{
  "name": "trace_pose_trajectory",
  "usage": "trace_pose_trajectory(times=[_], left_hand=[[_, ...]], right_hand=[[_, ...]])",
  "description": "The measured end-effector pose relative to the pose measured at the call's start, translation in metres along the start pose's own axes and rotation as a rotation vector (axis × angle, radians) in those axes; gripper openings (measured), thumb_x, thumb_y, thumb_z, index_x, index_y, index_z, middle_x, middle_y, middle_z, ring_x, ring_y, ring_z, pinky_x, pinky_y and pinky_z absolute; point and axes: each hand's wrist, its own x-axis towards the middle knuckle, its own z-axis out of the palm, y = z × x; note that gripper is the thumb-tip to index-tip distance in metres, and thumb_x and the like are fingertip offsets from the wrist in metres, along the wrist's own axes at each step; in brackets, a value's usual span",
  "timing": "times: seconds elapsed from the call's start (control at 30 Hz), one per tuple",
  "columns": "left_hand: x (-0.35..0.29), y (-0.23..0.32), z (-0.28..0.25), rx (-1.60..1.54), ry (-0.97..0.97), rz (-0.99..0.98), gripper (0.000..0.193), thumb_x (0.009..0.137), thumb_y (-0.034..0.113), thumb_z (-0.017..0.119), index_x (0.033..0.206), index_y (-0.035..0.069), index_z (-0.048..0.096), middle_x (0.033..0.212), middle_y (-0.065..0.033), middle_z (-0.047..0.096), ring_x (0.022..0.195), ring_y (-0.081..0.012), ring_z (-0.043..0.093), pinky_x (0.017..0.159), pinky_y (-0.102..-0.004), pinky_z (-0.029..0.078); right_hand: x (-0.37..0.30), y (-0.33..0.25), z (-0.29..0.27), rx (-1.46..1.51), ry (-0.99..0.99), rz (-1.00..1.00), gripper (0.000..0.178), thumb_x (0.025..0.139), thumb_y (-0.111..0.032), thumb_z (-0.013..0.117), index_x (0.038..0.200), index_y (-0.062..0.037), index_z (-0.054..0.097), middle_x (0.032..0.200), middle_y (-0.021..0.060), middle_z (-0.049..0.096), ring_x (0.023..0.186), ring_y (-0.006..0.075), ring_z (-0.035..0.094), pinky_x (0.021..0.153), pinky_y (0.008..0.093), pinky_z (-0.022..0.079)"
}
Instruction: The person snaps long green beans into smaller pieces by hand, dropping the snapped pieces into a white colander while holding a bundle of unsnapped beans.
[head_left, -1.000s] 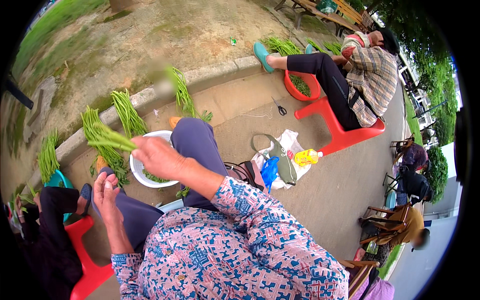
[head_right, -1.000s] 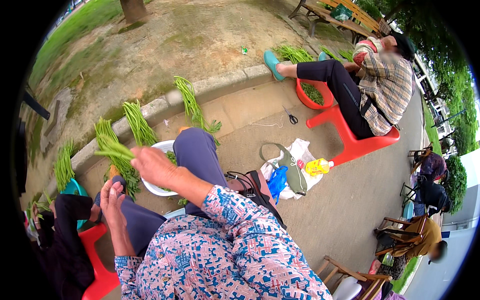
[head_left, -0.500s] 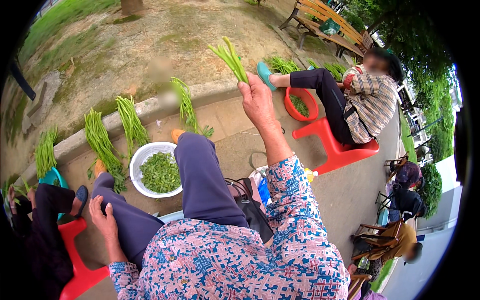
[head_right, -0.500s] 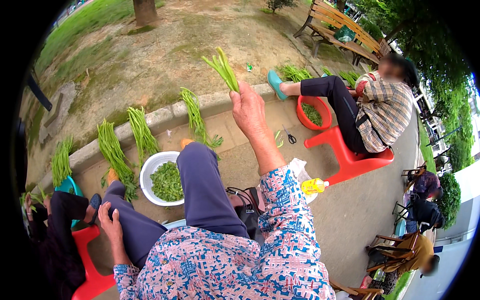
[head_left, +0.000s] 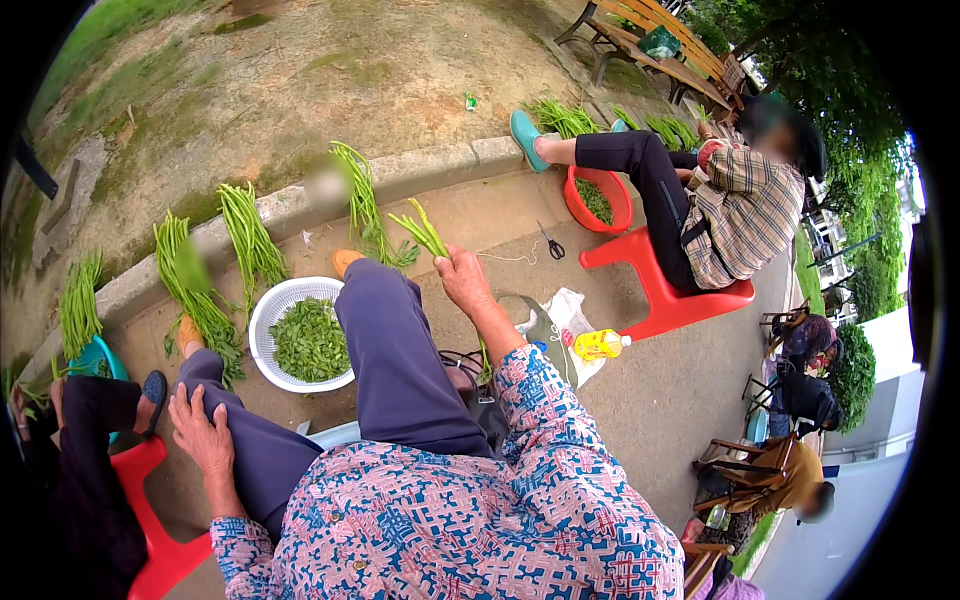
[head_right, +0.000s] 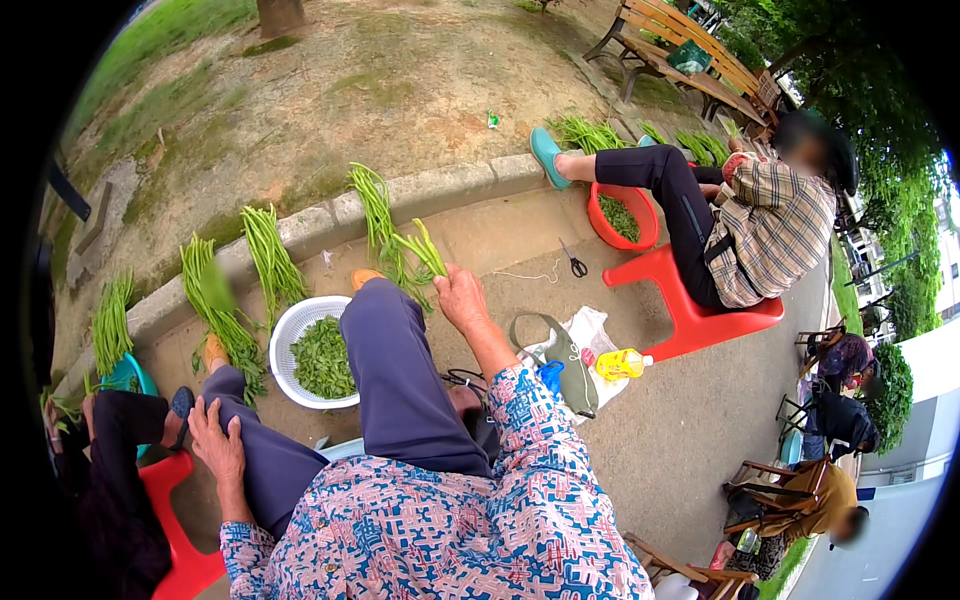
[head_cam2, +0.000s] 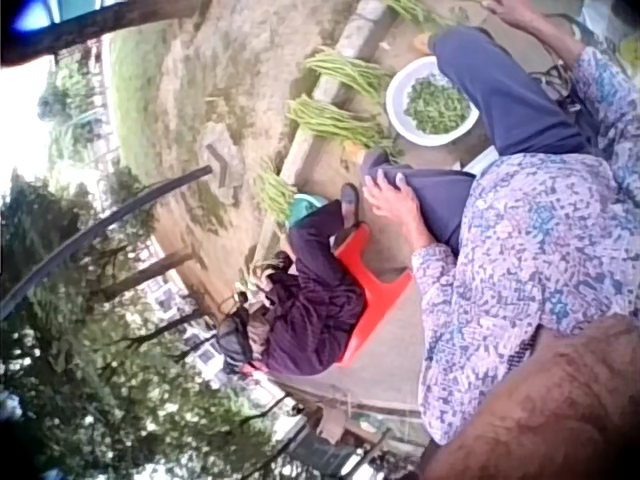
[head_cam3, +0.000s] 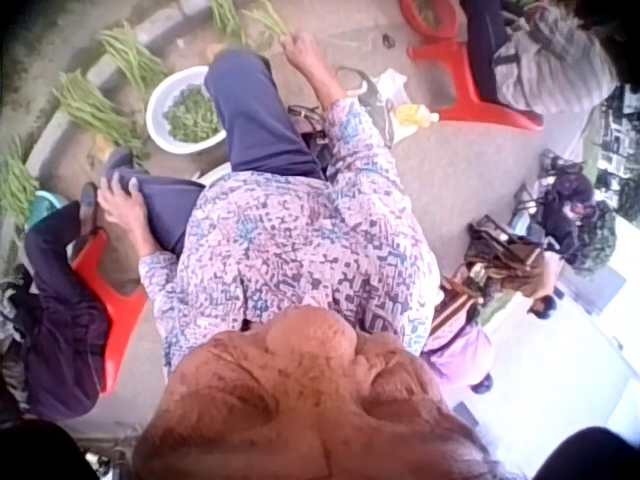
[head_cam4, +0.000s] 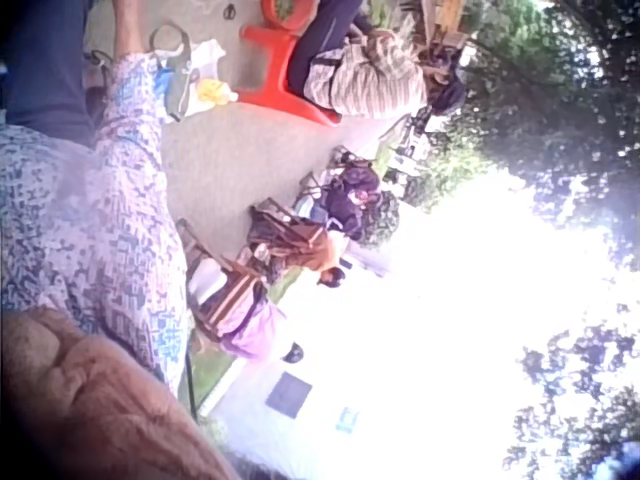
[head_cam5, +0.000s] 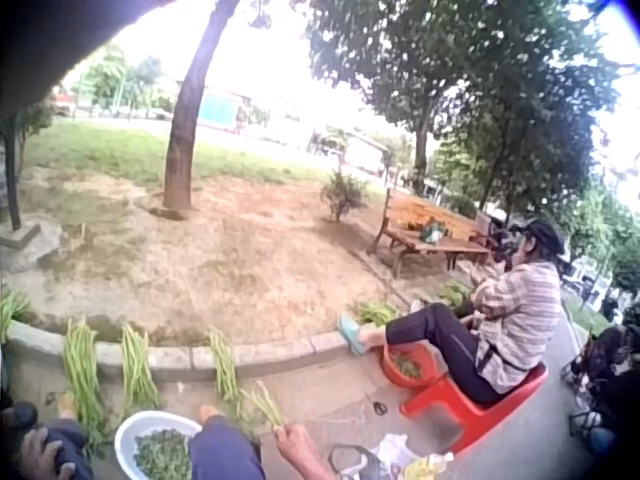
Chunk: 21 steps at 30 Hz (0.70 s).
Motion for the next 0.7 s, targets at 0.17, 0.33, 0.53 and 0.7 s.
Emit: trace_pose_trajectory(times=[0.17,0.33,0.53,0.7], left_hand=[[0.01,0.009,-0.007,0.072,-0.055,-0.032,0.043,0.08,0.024,0.061,0.122,0.015,0.053,0.142,-0.0049,0.036,0.133,-0.0292,0.028,0.096,-0.0566,0.031],[0.031,-0.007,0.004,0.091,-0.003,0.099,0.038,0.079,0.028,0.064,0.112,0.011,0.059,0.13,-0.0069,0.049,0.122,-0.0285,0.042,0.091,-0.0467,0.042],[0.073,-0.017,0.014,-0.007,-0.16,0.098,0.031,0.079,0.024,0.066,0.101,0.004,0.062,0.105,-0.016,0.062,0.102,-0.0333,0.055,0.088,-0.0414,0.043],[0.088,-0.009,0.016,-0.129,-0.225,0.138,0.033,0.078,0.024,0.066,0.102,0.002,0.061,0.098,-0.0185,0.062,0.096,-0.0352,0.057,0.085,-0.041,0.043]], right_hand=[[0.005,0.0,0.008,0.028,-0.011,0.043,0.023,0.083,-0.018,0.056,0.098,-0.0025,0.063,0.079,0.0254,0.061,0.083,0.042,0.059,0.074,0.047,0.046],[0.003,0.012,0.016,0.089,-0.049,0.102,0.023,0.083,-0.019,0.056,0.097,-0.0018,0.061,0.075,0.0248,0.06,0.078,0.0403,0.061,0.071,0.0456,0.047],[-0.005,-0.007,0.002,0.069,-0.014,0.01,0.021,0.083,-0.019,0.054,0.092,0.0001,0.057,0.081,0.0258,0.059,0.084,0.0433,0.057,0.075,0.0477,0.045],[-0.013,-0.005,-0.022,0.02,-0.017,0.049,0.023,0.084,-0.02,0.053,0.095,-0.0007,0.058,0.082,0.0255,0.059,0.085,0.0427,0.057,0.075,0.0474,0.045]])
